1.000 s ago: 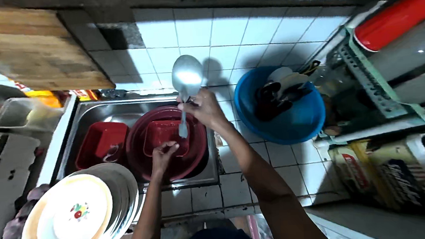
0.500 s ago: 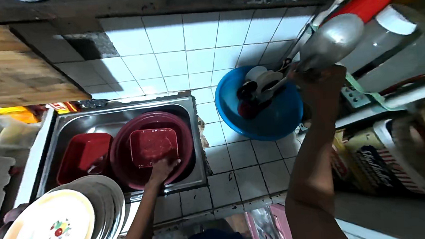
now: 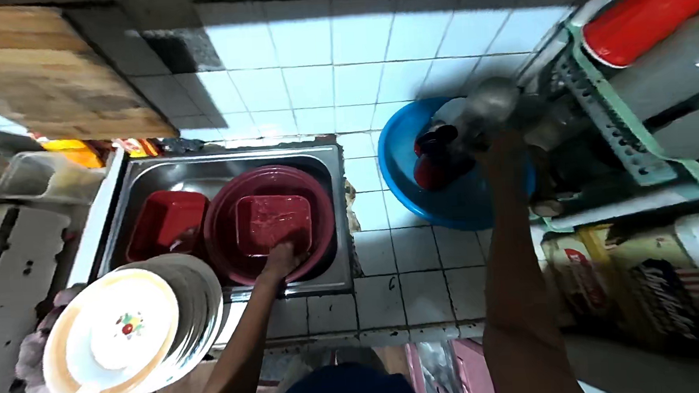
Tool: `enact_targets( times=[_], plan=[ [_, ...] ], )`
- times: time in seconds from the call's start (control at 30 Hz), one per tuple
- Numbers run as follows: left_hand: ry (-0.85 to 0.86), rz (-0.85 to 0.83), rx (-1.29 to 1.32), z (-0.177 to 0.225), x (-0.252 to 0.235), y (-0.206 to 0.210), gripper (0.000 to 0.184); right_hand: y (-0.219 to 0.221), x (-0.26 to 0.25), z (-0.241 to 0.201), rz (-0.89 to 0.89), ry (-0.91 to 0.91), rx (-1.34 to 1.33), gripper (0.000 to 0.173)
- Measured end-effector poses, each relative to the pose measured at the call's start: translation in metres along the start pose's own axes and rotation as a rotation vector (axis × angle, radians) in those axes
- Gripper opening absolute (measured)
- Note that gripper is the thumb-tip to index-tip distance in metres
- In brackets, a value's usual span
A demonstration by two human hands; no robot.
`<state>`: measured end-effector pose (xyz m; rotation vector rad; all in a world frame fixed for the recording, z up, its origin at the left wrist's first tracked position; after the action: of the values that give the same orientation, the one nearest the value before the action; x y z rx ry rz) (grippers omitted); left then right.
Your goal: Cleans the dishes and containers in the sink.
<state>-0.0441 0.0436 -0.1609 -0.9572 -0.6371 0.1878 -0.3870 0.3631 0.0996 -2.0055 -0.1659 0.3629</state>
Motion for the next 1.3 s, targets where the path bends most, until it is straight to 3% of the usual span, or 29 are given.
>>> enact_targets(
  times=[0.1, 0.2, 0.27, 0.33, 0.43, 0.53, 0.63, 0.67, 0.73, 0.77, 0.83, 0.93, 1.03, 1.1, 1.17, 1.3],
  plan=[
    [0.017, -0.011, 0.028, 0.004, 0.003, -0.002, 0.051, -0.009, 0.017, 0.003, 0.106, 0.018, -0.072, 0.051],
    [0.069, -0.026, 0.041, 0.011, 0.005, -0.004, 0.043, -0.033, 0.059, 0.007, 0.416, 0.107, -0.302, 0.073],
    [0.099, -0.029, 0.078, 0.013, 0.006, -0.005, 0.043, -0.026, 0.090, -0.024, 0.560, -0.015, -0.431, 0.061],
    [0.139, -0.010, 0.182, 0.015, 0.007, -0.009, 0.044, 0.030, 0.125, -0.085, 0.342, -0.183, -0.579, 0.045],
    [0.132, 0.142, 0.373, 0.014, 0.024, -0.040, 0.043, 0.166, 0.193, -0.180, -0.328, -0.436, -0.787, 0.025],
    [0.041, 0.583, 0.266, -0.001, 0.043, -0.085, 0.034, 0.252, 0.238, -0.238, -0.805, -0.758, -0.434, 0.028],
    [-0.173, 0.794, 0.217, -0.041, 0.044, -0.098, 0.054, 0.305, 0.220, -0.254, -0.876, -0.760, -0.042, 0.024],
    [-0.276, 0.759, 0.258, -0.053, 0.041, -0.095, 0.065, 0.317, 0.209, -0.256, -0.823, -0.681, 0.004, 0.028],
    [-0.449, 0.593, 0.389, -0.072, 0.031, -0.079, 0.076, 0.333, 0.203, -0.260, -0.753, -0.560, -0.021, 0.053],
    [-0.492, 0.531, 0.473, -0.078, 0.027, -0.073, 0.078, 0.339, 0.211, -0.264, -0.786, -0.555, -0.051, 0.063],
    [-0.530, 0.465, 0.576, -0.084, 0.025, -0.069, 0.080, 0.341, 0.241, -0.271, -0.900, -0.718, -0.055, 0.067],
    [-0.503, 0.468, 0.644, -0.090, 0.024, -0.068, 0.061, 0.330, 0.258, -0.258, -1.017, -0.995, 0.083, 0.044],
    [-0.499, 0.435, 0.787, -0.098, 0.011, -0.063, 0.040, 0.306, 0.239, -0.249, -0.969, -0.952, 0.331, 0.029],
    [-0.554, 0.445, 1.058, -0.098, 0.012, -0.060, 0.040, 0.285, 0.237, -0.259, -0.943, -0.938, 0.344, 0.029],
    [-0.657, 0.470, 1.347, -0.100, 0.018, -0.057, 0.054, 0.268, 0.232, -0.271, -0.942, -0.884, 0.237, 0.032],
    [-0.688, 0.497, 1.786, -0.109, 0.008, -0.039, 0.051, 0.247, 0.193, -0.290, -0.913, -0.741, -0.230, 0.029]
  ],
)
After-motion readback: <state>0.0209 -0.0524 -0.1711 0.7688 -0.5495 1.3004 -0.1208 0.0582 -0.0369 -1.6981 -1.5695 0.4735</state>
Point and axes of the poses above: each hand's wrist, its own x-axis away from the middle knuckle, its own y-axis out of the palm, z = x × y, the point moved 8 cm from there along -x, towards the middle knuckle, and after that the axes turned 6 degrees about z, right-handed, at the moved point
